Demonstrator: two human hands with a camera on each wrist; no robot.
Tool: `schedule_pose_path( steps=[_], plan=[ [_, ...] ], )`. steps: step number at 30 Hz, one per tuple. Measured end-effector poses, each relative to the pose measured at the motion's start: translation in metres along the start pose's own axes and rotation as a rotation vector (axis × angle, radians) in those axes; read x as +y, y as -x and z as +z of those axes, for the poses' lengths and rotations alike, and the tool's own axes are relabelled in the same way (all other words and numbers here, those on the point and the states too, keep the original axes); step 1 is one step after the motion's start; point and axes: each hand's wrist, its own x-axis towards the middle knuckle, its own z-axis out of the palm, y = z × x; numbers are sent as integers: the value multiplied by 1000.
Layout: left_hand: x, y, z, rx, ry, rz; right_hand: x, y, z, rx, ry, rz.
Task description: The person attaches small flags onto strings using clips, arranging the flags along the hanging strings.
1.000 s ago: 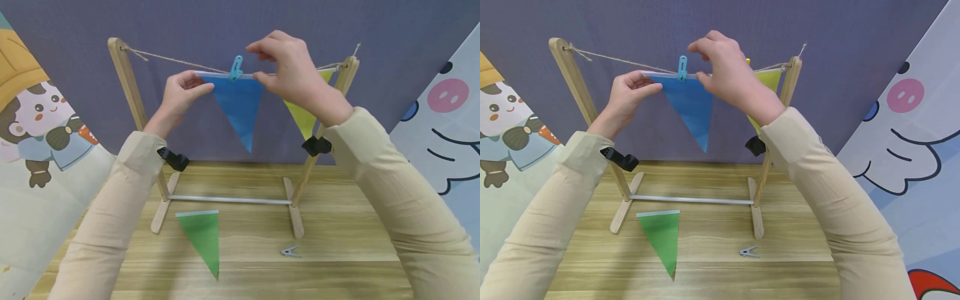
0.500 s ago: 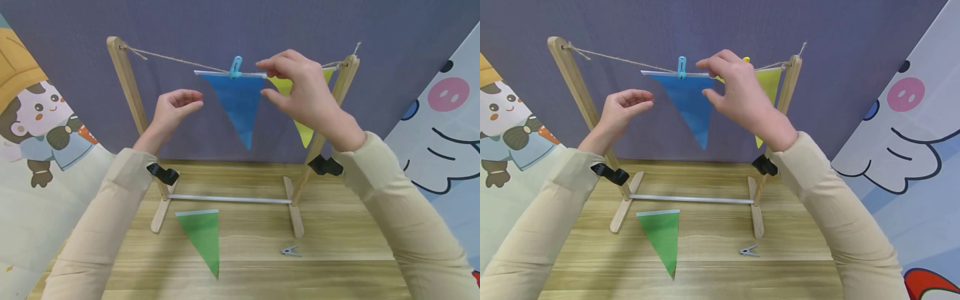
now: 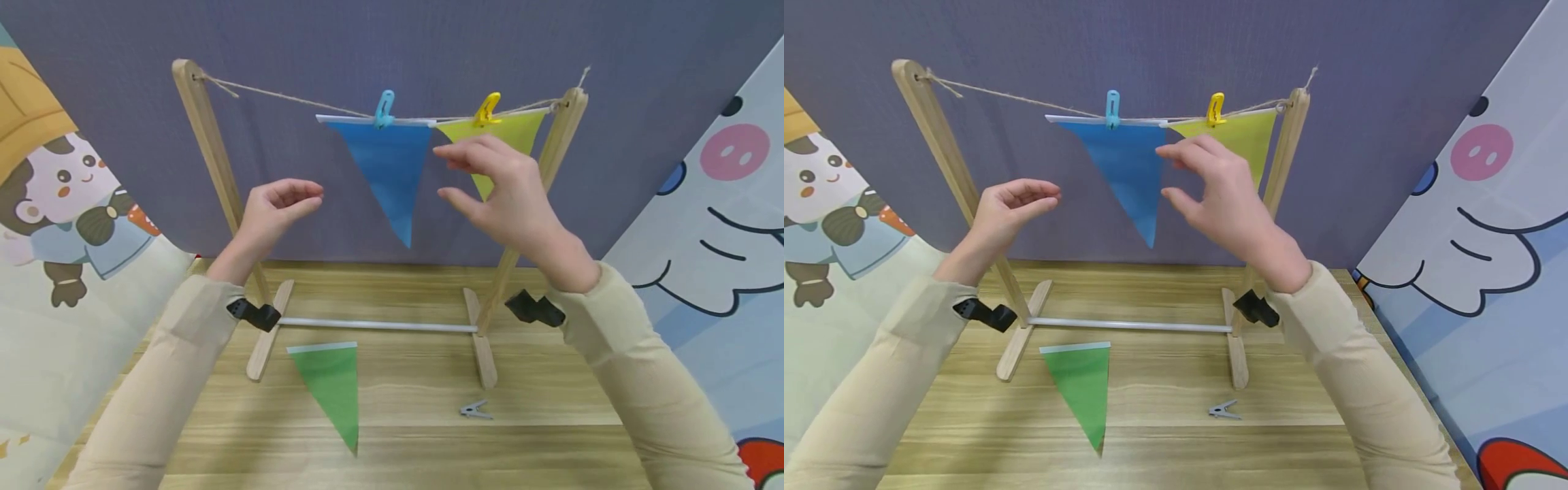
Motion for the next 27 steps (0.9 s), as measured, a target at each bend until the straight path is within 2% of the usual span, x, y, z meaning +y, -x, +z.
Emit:
schedule_pose_path(
  steps=[4,11,18,27],
  plan=[
    [-7,11,-3,-4,6,-6,2,13,4,-8,-11,1],
    [-23,31,-10,-10,12,-36,2,39,13,-8,-56,64],
    [-36,48,-13,-3,99,-63,2,72,26,-10,-64,127],
    [-55,67,-13,9,136,-96,-3,98,44,4,-143,185]
  ],
)
